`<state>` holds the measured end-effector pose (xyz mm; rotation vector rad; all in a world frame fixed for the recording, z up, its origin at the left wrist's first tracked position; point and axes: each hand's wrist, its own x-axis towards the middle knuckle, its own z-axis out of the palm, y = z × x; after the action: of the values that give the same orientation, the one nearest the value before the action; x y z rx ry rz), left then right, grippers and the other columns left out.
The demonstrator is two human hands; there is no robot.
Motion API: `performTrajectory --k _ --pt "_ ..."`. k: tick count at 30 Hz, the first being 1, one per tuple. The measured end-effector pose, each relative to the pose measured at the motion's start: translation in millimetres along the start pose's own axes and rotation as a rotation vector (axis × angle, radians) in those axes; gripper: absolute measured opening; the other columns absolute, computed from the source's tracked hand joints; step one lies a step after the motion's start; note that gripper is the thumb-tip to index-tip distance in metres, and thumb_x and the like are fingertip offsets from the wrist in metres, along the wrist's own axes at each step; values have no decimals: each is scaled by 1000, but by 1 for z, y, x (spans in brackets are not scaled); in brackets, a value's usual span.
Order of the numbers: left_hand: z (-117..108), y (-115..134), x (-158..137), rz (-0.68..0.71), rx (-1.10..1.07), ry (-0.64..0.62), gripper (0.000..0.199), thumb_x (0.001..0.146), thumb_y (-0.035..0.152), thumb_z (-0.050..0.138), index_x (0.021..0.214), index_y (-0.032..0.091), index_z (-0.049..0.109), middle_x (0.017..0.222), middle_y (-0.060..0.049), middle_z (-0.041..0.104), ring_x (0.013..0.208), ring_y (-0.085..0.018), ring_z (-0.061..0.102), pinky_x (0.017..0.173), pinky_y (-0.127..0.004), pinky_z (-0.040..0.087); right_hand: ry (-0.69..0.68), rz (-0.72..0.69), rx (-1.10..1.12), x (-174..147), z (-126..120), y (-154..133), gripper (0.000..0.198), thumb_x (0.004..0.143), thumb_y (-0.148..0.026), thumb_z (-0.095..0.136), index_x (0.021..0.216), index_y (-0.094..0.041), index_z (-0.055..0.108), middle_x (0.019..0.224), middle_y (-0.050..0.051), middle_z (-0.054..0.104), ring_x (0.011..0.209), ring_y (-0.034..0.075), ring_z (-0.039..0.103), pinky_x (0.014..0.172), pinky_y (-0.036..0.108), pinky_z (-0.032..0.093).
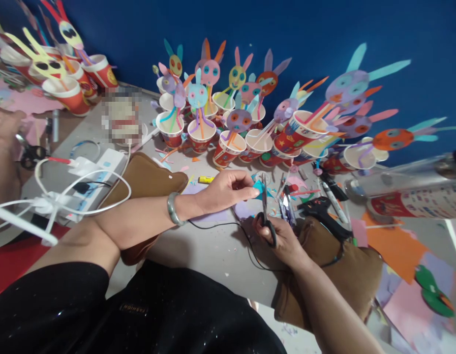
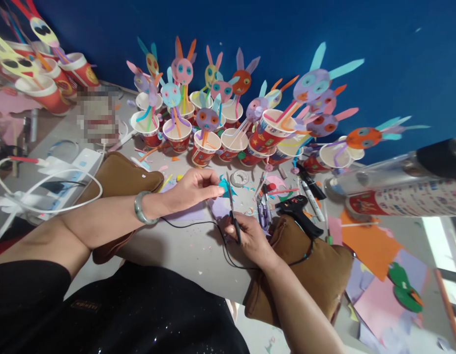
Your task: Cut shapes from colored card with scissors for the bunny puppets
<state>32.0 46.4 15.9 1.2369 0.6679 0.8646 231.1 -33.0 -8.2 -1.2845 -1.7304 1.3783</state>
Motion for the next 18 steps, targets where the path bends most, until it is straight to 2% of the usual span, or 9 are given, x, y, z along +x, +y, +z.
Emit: performTrajectory --k 18 --pt "-2 -1 1 35 20 24 19 77 27 68 69 14 56 64 3 54 61 -7 48 58 -22 39 -12 -19 -1 0 -1 2 62 84 -76 52 59 -20 44 58 -2 43 55 12 38 53 27 31"
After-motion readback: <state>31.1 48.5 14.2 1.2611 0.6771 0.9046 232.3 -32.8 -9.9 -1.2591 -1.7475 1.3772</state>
